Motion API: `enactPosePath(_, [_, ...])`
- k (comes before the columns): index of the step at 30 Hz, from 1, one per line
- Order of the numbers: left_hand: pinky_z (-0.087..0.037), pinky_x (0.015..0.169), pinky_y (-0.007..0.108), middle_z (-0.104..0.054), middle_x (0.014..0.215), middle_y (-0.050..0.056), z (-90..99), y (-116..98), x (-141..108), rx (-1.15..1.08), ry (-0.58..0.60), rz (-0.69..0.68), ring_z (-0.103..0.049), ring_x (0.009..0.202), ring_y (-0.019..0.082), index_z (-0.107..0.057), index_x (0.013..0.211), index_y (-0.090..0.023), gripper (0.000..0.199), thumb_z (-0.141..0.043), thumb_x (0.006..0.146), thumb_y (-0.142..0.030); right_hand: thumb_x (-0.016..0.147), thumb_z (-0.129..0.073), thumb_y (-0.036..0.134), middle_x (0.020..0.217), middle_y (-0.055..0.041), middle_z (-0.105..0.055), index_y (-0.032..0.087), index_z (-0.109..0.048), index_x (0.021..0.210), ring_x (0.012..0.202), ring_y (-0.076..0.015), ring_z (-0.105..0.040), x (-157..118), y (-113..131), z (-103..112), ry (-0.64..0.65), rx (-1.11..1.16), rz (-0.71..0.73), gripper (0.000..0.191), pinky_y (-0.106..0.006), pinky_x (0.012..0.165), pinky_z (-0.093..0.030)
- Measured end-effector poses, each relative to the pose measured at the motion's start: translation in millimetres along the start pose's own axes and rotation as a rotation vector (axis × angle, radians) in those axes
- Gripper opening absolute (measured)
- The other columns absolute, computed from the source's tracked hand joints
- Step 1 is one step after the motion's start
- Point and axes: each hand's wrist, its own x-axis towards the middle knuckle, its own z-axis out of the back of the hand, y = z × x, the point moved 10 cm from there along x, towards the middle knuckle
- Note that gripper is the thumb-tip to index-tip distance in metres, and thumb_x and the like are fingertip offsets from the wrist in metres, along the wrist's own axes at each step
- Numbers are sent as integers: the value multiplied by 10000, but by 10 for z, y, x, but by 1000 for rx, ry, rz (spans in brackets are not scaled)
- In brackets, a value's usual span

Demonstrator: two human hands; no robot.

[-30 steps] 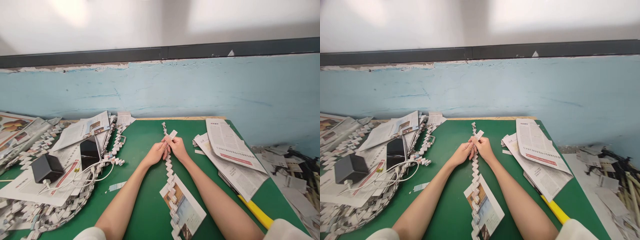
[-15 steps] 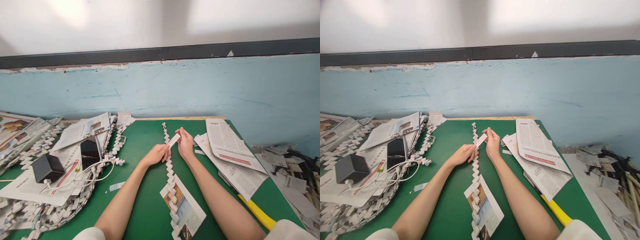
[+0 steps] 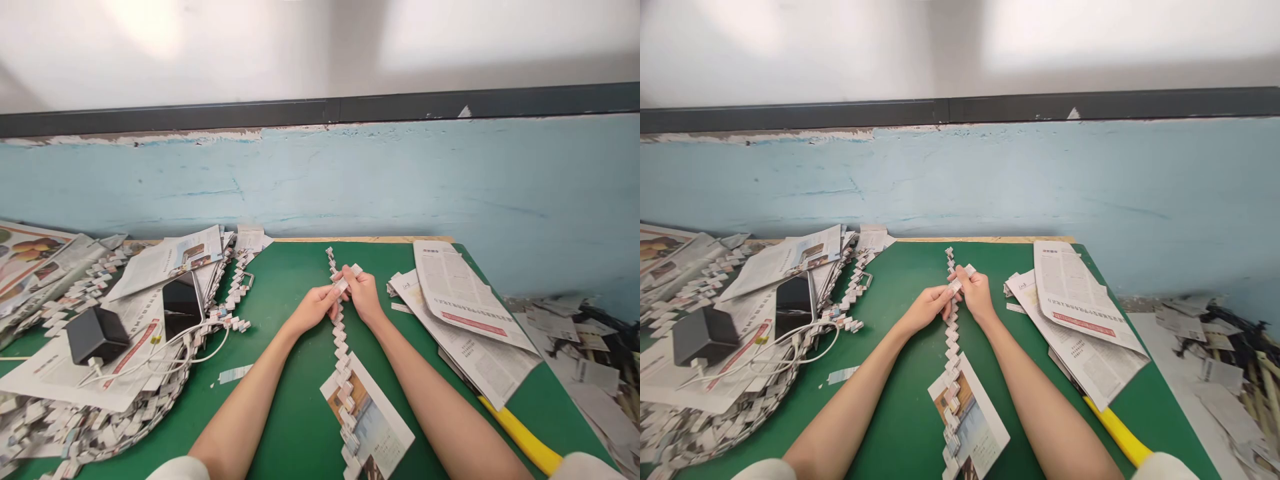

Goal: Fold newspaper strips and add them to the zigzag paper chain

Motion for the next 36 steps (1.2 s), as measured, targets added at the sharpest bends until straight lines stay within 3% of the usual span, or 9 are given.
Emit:
enactPosePath(7, [-390,544,241,-606,550,-18,312,22,5,-204,-300,-6,-480,495,103,-742,1051,-113,541,-709,867,-621,908,-660,695,535,64,-312,155,-739,801,492,-98,-289,39,22,165,-153,59,96,557,-272,479,-242])
enactPosePath(11, [-378,521,239,-612,547,-13,399,79,-11,-239,-381,9,-471,488,97,-765,1068,-97,556,-739,842,-604,921,-659,669,560,59,-341,169,-741,835,505,-104,-305,20,73,207,-199,48,137,514,-275,492,-260])
enactPosePath(22, [-496,631,275,-726,707,53,486,46,-54,-332,-485,-56,-602,604,134,-766,1101,-99,518,-768,844,-549,974,-617,586,590,38,-418,176,-741,898,550,-118,-365,-1,142,231,-205,-37,212,436,-271,515,-294])
enactPosePath(29, [-511,693,275,-746,794,70,490,27,-40,-353,-426,-110,-619,680,139,-744,1179,-110,500,-772,855,-489,942,-654,558,623,51,-445,202,-678,968,549,-121,-390,24,126,231,-200,43,184,358,-268,531,-332])
enactPosePath(36, [-510,745,286,-763,827,73,489,38,-49,-333,-408,-92,-631,719,150,-755,1154,-126,417,-761,853,-414,868,-673,361,619,59,-475,224,-620,963,537,-119,-398,34,111,212,-176,154,142,175,-267,545,-343])
